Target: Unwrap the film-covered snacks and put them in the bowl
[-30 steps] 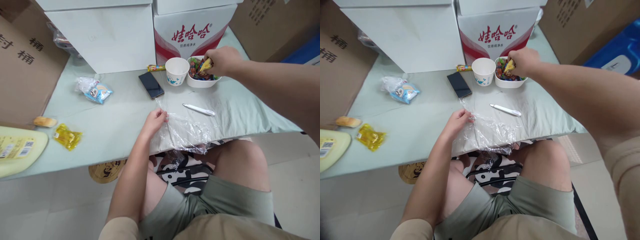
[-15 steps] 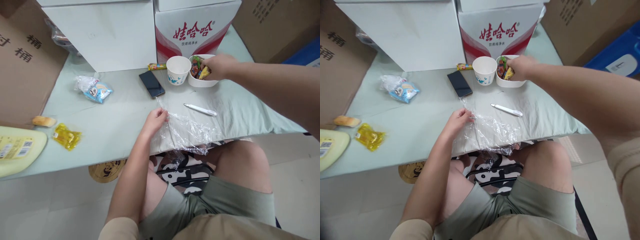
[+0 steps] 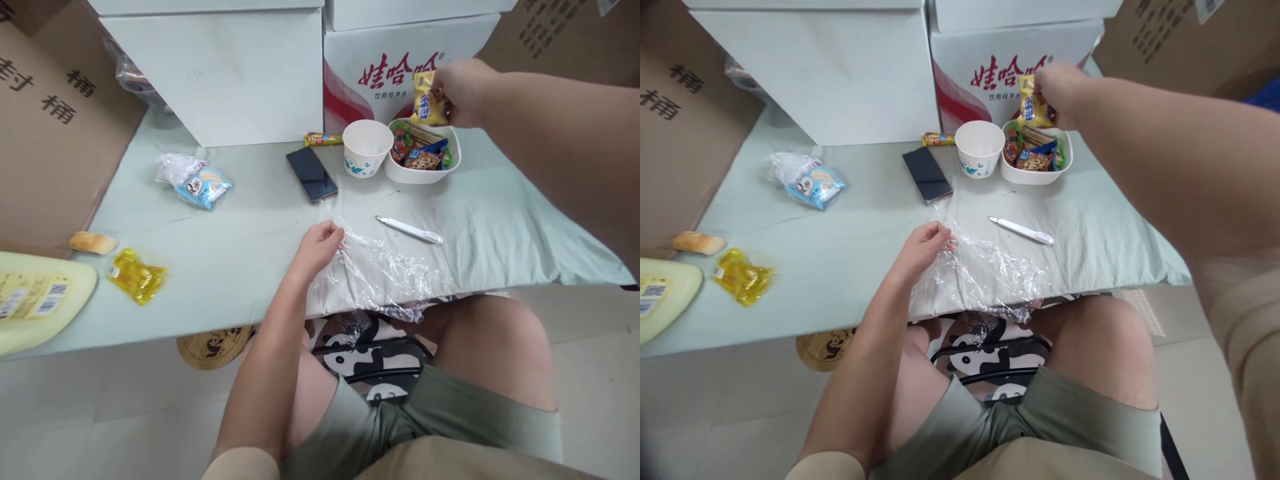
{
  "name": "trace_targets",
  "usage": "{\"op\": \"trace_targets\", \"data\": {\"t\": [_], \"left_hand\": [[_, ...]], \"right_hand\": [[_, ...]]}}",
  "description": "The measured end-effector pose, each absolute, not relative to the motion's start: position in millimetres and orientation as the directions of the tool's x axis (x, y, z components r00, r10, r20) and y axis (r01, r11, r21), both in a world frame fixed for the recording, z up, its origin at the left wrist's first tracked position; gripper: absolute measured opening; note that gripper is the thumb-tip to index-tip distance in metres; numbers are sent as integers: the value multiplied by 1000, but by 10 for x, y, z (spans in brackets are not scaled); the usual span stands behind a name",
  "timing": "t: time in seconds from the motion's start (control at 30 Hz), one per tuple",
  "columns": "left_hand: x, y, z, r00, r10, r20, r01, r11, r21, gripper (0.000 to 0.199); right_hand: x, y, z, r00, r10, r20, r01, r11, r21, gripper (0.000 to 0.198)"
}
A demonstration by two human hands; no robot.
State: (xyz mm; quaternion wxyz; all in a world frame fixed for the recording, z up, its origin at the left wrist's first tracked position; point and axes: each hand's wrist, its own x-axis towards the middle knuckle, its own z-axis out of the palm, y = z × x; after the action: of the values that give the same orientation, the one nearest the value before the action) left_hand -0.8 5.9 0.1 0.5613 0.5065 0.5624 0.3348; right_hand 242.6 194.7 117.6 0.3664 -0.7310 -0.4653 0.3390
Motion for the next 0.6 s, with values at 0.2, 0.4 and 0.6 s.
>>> {"op": "trace_targets", "data": {"t": [0.2,0.4,0.6], "left_hand": [[-28,59,39,134,946,-296,237,259,936,23],[-50,70,21,146,944,-296,245,255,935,23],[-69,57,17,161,941,-298,264,250,932,24]], "right_hand": [[2378,2231,1060,413,911,16,598,-258,-759,51],[2323,2289,907,360,924,126,826,-253,-503,71],[2339,2324,800,205,973,108,950,-171,-263,22]]}}
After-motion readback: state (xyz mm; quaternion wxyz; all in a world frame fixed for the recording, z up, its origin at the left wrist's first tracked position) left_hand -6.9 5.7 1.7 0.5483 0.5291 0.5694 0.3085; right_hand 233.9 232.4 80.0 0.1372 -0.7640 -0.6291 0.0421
